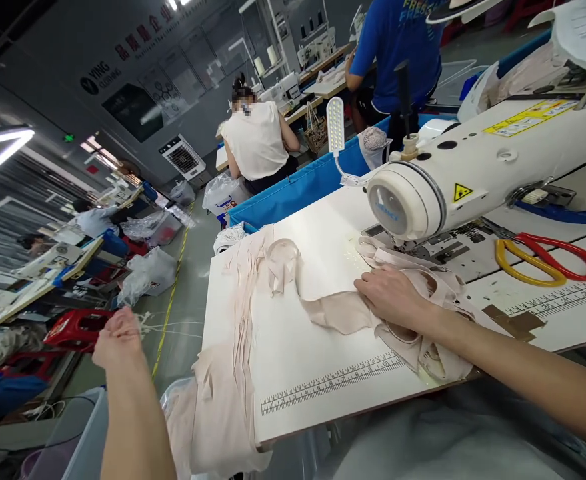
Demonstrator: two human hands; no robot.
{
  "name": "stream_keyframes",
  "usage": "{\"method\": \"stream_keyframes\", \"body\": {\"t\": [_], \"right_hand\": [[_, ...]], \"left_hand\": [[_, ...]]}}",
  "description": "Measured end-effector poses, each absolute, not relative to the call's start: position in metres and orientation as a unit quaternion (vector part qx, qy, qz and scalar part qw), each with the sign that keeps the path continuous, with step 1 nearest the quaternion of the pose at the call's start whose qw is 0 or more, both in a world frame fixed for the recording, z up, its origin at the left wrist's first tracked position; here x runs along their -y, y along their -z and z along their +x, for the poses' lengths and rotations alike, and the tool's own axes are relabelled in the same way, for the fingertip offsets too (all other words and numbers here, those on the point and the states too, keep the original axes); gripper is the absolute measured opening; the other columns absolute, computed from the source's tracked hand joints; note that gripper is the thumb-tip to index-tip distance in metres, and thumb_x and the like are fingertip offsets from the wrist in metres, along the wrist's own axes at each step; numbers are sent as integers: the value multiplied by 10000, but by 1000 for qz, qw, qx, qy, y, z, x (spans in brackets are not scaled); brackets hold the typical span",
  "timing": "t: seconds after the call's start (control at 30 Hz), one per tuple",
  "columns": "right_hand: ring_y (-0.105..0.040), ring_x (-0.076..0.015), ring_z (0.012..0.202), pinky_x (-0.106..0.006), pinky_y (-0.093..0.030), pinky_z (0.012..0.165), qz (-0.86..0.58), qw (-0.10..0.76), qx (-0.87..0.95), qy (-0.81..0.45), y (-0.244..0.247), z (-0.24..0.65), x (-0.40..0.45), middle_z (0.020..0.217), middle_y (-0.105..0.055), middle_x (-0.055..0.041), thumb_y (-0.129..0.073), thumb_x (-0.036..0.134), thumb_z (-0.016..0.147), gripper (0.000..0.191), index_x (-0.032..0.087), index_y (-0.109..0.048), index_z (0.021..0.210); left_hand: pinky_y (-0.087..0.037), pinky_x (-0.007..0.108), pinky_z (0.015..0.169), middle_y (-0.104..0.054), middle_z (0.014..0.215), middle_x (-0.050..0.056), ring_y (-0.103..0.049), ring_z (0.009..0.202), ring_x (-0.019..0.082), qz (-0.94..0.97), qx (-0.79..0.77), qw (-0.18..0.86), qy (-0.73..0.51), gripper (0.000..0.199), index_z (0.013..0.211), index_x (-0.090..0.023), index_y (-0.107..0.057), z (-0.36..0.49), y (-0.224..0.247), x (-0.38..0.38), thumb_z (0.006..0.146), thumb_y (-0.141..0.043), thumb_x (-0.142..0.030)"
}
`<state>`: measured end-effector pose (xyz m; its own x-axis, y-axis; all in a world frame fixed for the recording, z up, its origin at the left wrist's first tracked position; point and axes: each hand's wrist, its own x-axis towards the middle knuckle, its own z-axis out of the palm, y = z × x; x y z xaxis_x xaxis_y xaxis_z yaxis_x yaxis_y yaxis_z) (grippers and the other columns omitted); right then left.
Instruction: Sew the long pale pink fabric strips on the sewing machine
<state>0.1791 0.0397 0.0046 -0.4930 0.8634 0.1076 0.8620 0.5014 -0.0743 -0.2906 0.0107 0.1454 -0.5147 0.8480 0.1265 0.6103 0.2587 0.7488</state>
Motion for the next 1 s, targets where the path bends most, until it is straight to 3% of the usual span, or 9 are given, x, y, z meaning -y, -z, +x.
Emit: {"method": "stream_keyframes", "body": {"t": [0.1,0.17,0.27,0.37,0.47,0.57,0.7,0.87,1.0], "right_hand": [[-566,-194,748,-327,-256,734,-478,85,874,0,-3,175,-37,791,-665,-82,-446,69,897,252,156,-664,804],[-546,-196,763,-328,-250,729,-460,106,881,14,-1,172,-34,809,-655,-81,-446,67,896,241,154,-660,826],[-521,-212,802,-335,-244,727,-444,132,885,35,-1,168,-30,848,-638,-94,-458,109,905,208,147,-653,843],[-503,-224,838,-343,-250,751,-432,153,888,35,-3,157,-29,886,-628,-103,-467,179,925,192,144,-646,865],[-504,-227,865,-345,-259,778,-413,153,898,19,-4,138,-33,928,-637,-106,-466,241,948,208,143,-646,914],[-517,-211,818,-338,-258,764,-404,124,906,-6,-1,122,-42,895,-657,-102,-447,178,944,218,134,-657,907],[-527,-188,758,-326,-255,744,-383,106,917,-27,6,118,-50,818,-671,-84,-441,60,894,255,135,-672,815],[-525,-177,731,-318,-250,740,-369,127,921,-5,4,137,-47,795,-672,-74,-470,58,879,226,137,-670,810],[-505,-172,696,-314,-246,722,-362,172,916,30,-5,151,-42,751,-663,-62,-475,53,869,217,141,-671,838]], "left_hand": [[-500,449,680,-657,887,96,-633,946,314,498,-752,161,-401,536,1093,-268,-528,-246,-106,-11,799,-369,-686],[-508,419,724,-675,973,90,-644,915,269,540,-725,214,-369,504,1122,-253,-529,-206,-78,-15,792,-477,-630],[-489,354,669,-646,769,26,-598,662,181,606,-681,300,-281,509,1050,-213,-598,-147,-45,-23,688,-680,-561],[-436,300,604,-628,812,10,-515,589,124,635,-656,329,-241,440,920,-193,-598,-105,-24,-31,646,-750,-502],[-389,262,561,-553,664,-31,-457,561,103,643,-635,360,-232,313,723,-187,-557,-86,-9,-39,698,-740,-440],[-383,220,513,-478,586,-57,-422,518,72,633,-606,414,-246,293,703,-160,-560,-87,-2,-43,843,-654,-400],[-340,167,414,-472,606,-70,-365,442,31,579,-570,459,-360,287,869,-136,-590,-112,-15,-46,941,-552,-411],[-211,152,349,-213,450,-128,-199,342,33,467,-508,374,-620,233,932,-173,-579,-172,-73,-64,941,-532,-402],[-442,131,568,-279,413,-121,-497,466,47,395,-463,272,-745,157,897,-187,-564,-206,-105,-71,932,-544,-339]]}}
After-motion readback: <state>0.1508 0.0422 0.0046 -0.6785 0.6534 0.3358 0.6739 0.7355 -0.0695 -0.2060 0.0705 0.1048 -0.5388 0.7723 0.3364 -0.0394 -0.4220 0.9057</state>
